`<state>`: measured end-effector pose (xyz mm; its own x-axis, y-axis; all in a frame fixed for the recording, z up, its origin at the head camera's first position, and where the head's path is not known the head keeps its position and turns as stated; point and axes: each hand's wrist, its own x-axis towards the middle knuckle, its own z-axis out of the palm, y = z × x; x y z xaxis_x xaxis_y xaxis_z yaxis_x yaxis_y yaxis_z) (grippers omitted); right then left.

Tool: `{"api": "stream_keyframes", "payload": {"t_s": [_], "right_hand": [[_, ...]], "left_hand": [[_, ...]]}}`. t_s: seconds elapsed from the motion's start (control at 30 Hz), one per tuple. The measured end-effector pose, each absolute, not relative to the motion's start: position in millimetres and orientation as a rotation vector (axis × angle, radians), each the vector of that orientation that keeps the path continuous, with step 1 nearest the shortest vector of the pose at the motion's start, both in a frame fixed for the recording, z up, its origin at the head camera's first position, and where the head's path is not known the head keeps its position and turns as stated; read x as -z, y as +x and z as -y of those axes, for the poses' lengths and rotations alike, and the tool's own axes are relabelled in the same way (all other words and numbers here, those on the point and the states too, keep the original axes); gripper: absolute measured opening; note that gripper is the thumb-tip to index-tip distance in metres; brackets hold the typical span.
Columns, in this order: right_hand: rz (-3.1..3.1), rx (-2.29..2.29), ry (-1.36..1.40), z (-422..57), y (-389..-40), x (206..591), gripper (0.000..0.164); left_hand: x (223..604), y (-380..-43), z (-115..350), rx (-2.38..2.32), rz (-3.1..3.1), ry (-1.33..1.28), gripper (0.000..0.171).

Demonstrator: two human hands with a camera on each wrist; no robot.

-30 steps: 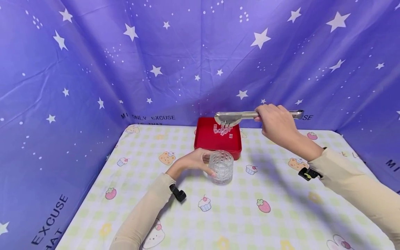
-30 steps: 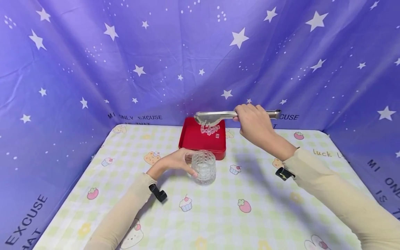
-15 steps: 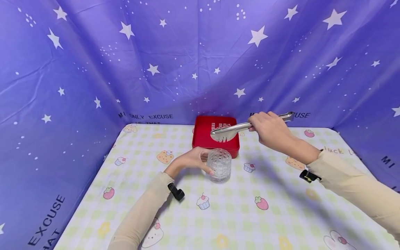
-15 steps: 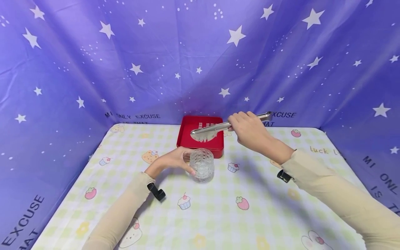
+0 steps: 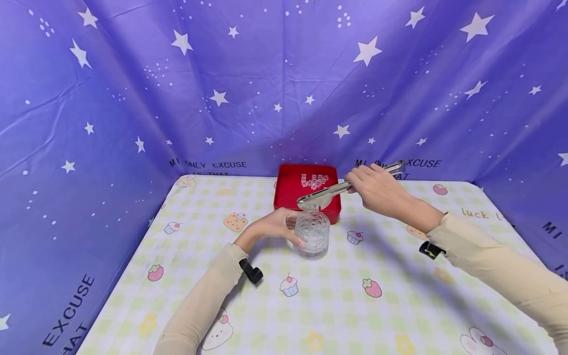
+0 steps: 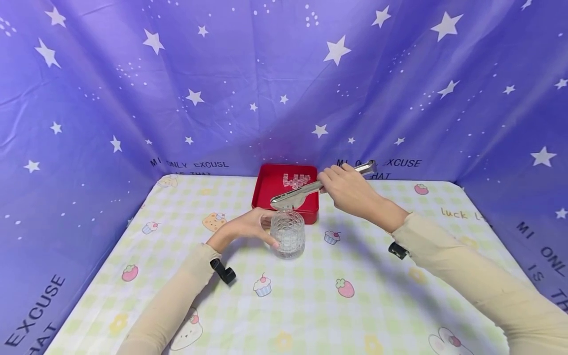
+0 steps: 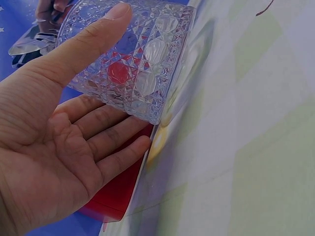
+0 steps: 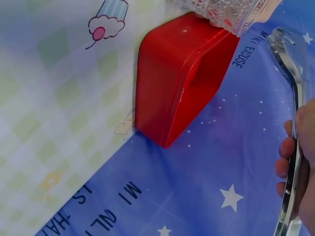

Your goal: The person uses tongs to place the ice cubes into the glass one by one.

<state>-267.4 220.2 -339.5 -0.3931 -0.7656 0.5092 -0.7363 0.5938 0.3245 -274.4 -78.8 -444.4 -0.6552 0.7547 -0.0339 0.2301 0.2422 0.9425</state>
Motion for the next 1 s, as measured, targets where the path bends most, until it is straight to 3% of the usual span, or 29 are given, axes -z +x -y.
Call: {"api": "stream_keyframes", "payload": {"t_s": [0.43,0.77,1.0], "right_hand": [[2.206,0.041,1.194,-223.2,-264.1,347.3,0.014],[2.251,0.058,1.198,-222.7,-260.3,351.2,0.016],[2.265,0.065,1.194,-225.7,-260.5,352.1,0.016]], "left_hand": [[443.4,-273.5,79.2,-1.400,-2.048,0.879,0.073],[441.7,-272.5,79.6,-1.385,-2.062,0.864,0.062],[442.0,-272.5,79.6,-1.390,-2.051,0.870,0.072]]}}
